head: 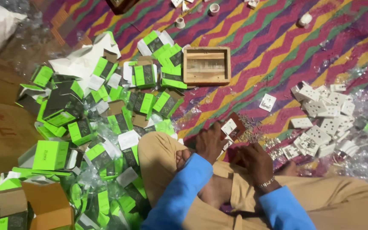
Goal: The person sits cross-legged on a mat and assembles white electrical switch modules onto a red mounting board. Using a screwdriver, they secure each module with screws, then place the completed board into a small wooden box.
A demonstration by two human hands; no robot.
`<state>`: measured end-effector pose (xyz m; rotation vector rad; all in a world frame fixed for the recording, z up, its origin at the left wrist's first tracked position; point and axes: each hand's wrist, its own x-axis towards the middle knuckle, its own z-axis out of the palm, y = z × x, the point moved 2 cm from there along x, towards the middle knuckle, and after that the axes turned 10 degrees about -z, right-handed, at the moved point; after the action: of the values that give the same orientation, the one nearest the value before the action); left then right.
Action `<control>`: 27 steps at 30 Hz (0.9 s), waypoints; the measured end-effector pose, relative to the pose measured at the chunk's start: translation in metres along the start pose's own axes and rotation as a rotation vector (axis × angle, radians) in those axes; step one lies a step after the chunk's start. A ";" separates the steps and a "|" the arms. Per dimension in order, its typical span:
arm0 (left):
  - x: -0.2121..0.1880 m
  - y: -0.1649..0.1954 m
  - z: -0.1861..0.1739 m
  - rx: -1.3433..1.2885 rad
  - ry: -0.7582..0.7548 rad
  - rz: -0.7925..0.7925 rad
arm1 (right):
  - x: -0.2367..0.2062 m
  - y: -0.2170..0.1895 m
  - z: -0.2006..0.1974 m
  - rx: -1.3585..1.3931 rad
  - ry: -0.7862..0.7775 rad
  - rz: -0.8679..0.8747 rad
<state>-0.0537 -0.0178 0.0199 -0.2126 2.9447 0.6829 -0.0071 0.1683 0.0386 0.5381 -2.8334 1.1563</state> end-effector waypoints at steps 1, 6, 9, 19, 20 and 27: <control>0.001 0.000 0.001 0.016 -0.020 -0.021 | -0.001 0.002 0.002 0.005 0.005 -0.032; 0.005 -0.001 0.010 0.176 -0.046 -0.076 | -0.008 0.006 0.007 0.018 0.006 -0.097; -0.001 -0.004 0.014 0.131 -0.059 -0.072 | -0.016 0.001 0.004 -0.005 0.005 -0.141; -0.001 0.003 0.003 0.164 -0.027 -0.069 | -0.024 0.005 0.001 0.010 0.053 -0.079; -0.001 0.003 0.003 0.157 -0.044 -0.077 | -0.025 0.006 0.002 0.011 0.059 -0.080; -0.001 0.003 0.004 0.130 -0.099 -0.083 | -0.027 0.009 0.005 0.018 0.062 -0.108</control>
<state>-0.0532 -0.0138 0.0178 -0.2791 2.8541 0.4749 0.0155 0.1792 0.0250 0.6368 -2.7079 1.1592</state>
